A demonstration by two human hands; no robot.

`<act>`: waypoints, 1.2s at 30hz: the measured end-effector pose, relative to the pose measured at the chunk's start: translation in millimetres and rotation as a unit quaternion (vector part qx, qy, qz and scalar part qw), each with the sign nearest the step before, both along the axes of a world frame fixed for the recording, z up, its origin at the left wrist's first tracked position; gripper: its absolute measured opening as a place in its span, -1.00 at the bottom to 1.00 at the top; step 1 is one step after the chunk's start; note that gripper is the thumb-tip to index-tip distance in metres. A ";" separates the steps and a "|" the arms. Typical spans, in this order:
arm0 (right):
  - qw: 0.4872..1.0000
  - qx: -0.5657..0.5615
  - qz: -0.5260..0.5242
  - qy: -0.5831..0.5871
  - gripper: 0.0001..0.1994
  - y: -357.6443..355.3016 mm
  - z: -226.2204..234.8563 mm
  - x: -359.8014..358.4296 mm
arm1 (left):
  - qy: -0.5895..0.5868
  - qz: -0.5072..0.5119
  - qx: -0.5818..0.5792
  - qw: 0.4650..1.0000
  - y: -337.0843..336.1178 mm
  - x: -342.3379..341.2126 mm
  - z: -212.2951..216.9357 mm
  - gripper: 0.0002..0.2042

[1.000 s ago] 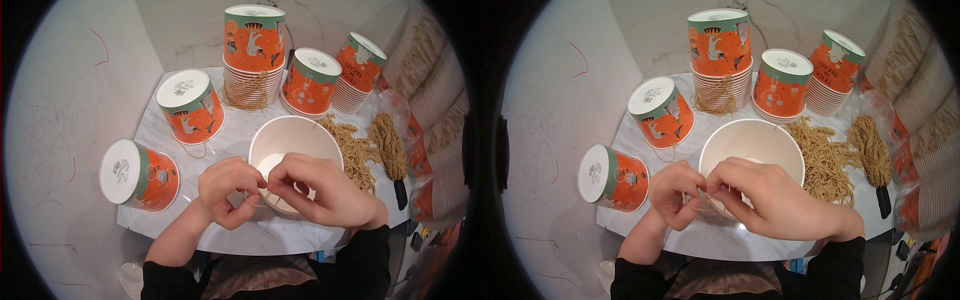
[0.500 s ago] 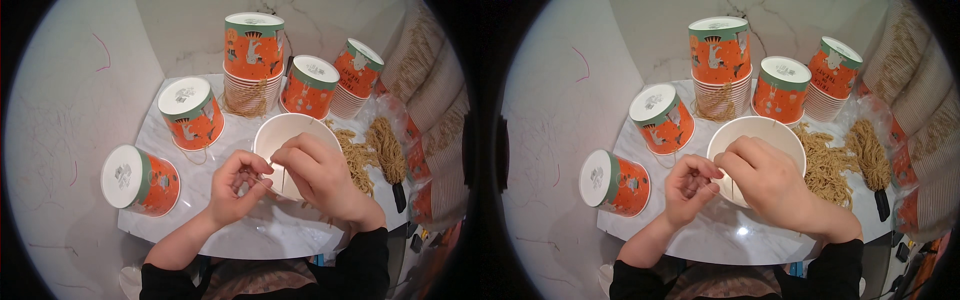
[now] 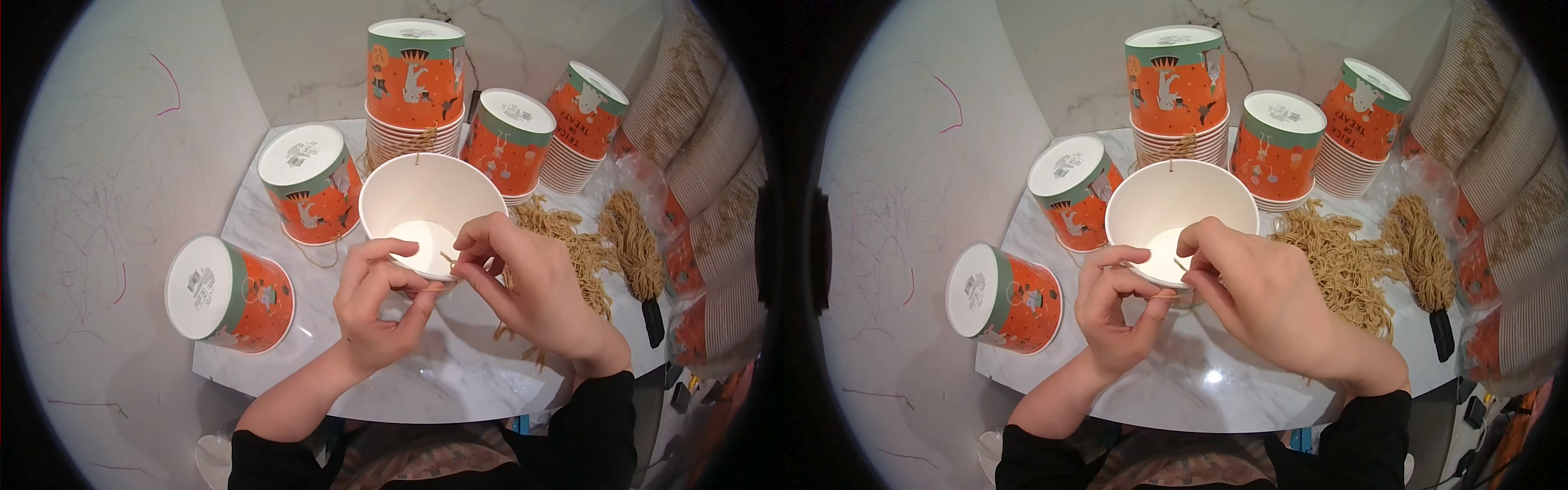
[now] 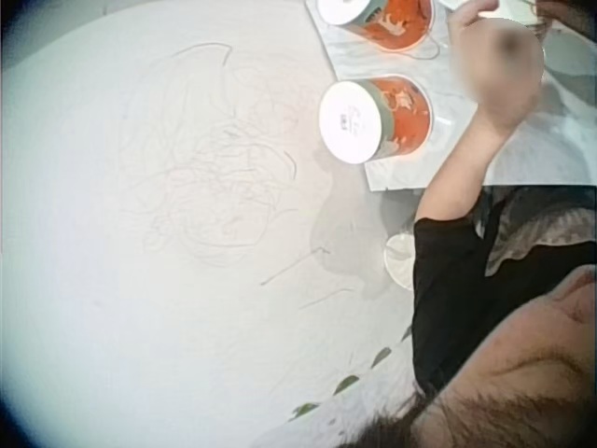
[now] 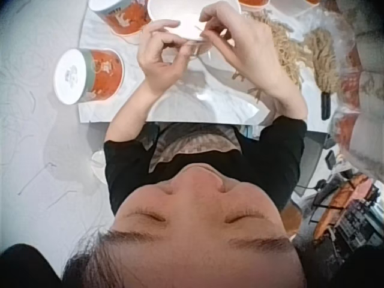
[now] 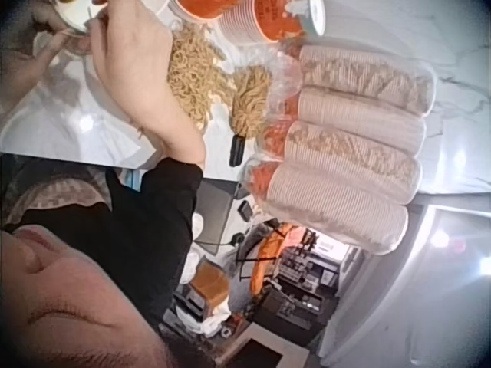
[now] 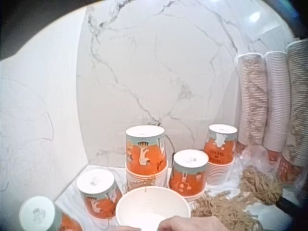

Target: Attach string handles to printed paper buckets.

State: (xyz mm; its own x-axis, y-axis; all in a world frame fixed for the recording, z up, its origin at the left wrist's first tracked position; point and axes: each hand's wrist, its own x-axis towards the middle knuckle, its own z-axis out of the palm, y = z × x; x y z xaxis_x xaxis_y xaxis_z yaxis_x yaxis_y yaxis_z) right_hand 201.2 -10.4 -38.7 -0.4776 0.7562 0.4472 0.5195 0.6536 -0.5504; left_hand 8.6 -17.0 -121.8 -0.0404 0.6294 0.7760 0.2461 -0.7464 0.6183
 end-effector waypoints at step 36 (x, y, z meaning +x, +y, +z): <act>0.977 -0.113 0.178 -0.028 -0.81 -5.7 19.2 9.1 | -0.004 -0.283 -0.091 0.955 -10.1 -15.9 7.0 -0.54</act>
